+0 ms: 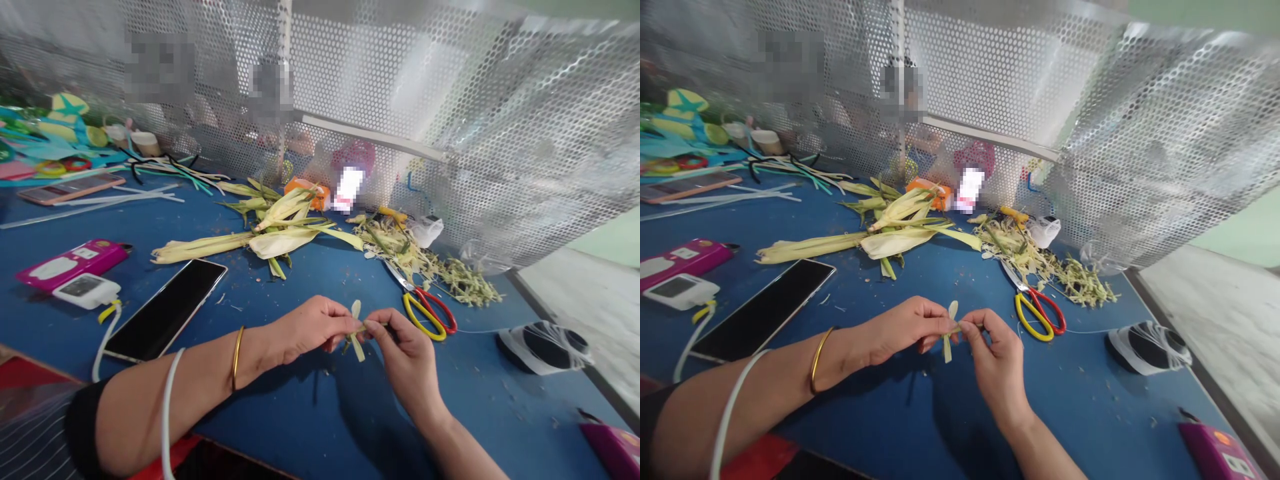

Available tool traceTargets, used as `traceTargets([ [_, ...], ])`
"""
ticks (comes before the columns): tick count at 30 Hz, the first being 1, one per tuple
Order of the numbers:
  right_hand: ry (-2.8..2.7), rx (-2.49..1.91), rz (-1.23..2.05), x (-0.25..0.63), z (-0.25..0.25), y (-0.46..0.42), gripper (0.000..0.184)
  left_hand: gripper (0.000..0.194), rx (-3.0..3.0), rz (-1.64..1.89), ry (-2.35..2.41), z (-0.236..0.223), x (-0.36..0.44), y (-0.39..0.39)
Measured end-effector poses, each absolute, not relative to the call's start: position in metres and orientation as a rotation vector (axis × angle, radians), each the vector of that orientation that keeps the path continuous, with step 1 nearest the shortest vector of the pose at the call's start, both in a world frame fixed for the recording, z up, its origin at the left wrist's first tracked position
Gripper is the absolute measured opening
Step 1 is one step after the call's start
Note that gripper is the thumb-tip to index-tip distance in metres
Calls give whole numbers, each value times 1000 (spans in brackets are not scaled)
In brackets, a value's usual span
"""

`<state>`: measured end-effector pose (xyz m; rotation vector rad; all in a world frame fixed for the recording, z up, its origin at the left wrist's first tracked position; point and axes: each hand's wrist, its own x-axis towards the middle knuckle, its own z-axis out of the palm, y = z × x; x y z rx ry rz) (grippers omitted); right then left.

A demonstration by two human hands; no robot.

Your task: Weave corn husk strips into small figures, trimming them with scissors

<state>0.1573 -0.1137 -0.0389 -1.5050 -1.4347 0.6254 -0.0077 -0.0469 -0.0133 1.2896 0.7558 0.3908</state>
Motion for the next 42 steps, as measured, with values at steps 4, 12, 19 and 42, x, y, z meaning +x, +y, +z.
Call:
traceTargets([
  [4, -1458, -1466, 300, 166, -37, -111, 17, 39, 1169, 474, 795, -15, -8, -44],
  [12, -1522, -1511, 312, 165, -36, -115, 18, 30, 1011, 536, 828, -11, -9, -40],
  [19, -1615, -1579, 331, 160, -42, -116, 26, 30, 998, 478, 812, -14, -8, -42],
  [42, -1434, -1502, 551, 157, -41, -111, 25, 31, 1010, 568, 886, -18, -5, -45],
])
